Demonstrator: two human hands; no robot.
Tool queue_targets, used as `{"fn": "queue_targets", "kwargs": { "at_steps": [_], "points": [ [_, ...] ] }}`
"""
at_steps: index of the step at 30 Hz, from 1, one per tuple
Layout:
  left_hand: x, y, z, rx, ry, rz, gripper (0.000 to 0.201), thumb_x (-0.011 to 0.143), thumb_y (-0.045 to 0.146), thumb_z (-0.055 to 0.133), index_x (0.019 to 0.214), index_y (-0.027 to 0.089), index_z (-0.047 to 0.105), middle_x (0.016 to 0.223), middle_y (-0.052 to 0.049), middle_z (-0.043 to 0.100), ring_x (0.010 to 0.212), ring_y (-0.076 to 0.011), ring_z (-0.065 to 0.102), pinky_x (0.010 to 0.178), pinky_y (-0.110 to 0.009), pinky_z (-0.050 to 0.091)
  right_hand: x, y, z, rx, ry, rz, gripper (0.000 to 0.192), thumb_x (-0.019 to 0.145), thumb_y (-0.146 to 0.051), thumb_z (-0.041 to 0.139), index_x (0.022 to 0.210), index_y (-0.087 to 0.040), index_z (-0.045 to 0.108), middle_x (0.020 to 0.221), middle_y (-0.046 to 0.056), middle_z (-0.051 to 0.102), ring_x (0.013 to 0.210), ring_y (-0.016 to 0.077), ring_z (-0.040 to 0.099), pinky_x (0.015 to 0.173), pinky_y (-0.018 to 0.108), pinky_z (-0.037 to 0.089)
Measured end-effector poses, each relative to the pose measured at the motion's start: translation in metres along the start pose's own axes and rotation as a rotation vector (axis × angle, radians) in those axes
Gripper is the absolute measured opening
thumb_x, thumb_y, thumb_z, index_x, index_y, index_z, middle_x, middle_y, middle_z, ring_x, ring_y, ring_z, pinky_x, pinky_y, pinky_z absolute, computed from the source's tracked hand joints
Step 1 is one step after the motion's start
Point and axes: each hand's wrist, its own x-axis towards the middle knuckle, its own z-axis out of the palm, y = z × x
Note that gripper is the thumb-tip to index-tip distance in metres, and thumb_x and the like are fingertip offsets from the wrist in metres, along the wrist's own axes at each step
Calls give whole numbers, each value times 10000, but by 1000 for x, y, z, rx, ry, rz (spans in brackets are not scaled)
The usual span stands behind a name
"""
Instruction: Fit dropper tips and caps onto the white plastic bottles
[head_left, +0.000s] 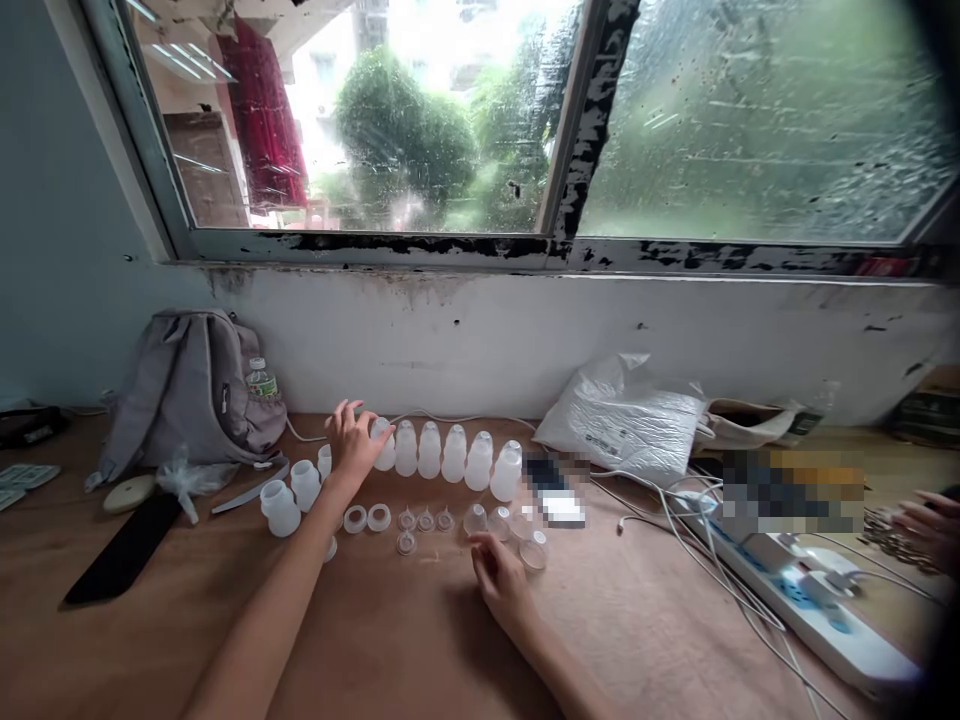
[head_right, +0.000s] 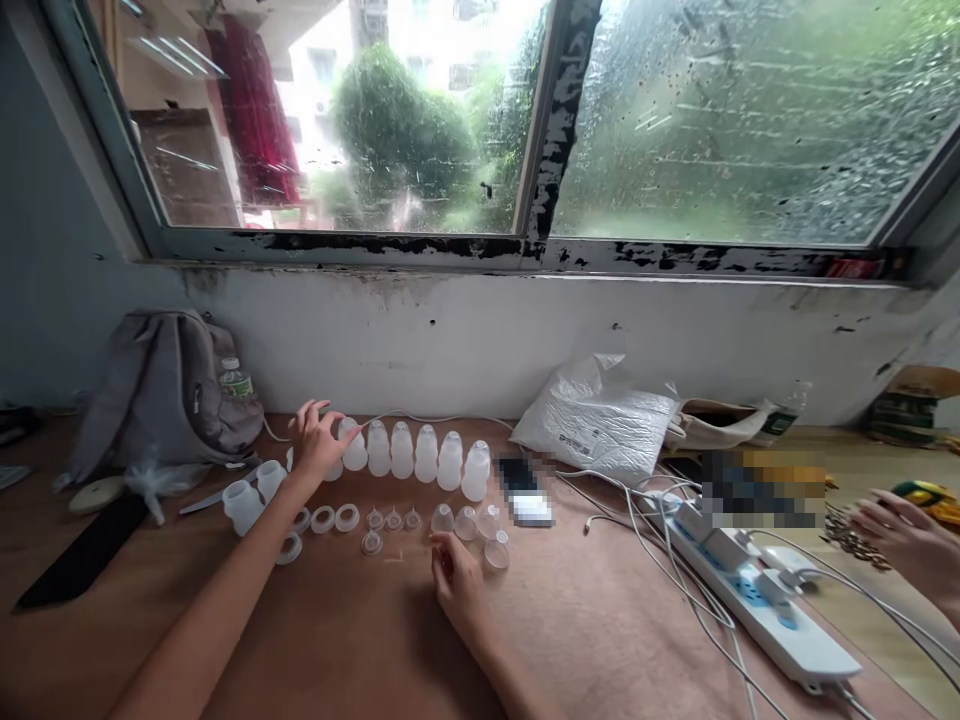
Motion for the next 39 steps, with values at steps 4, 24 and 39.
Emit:
{"fn": "queue_targets", "kwargs": {
  "at_steps": [4,24,39],
  "points": [
    [-31,24,-48,-266,110,38,241,739,391,567,881,196,574,1091,-94,536,1141,-274,402,964,-437,295,-1,-10,-5,108,-16,63,155,835,-299,446,895,-188,536,671,32,564,575,157,523,550,262,430],
    [-191,63,-11,-735,-582,60,500,689,417,610,1110,183,479,1028,-109,595,930,-245,560,798,-368,461,-7,-41,-23,241,-118,4,356,847,-416,381,1100,-184,477,707,18,546,567,143,494,532,252,389],
    [-189,62,-28,-1673,-1579,-732,321,566,290,553,809,82,585,597,-25,566,458,-109,489,414,-208,322,-3,-41,-30,378,-105,264,382,776,-471,470,545,-186,361,505,-45,306,466,88,301,428,218,245]
  ]
}}
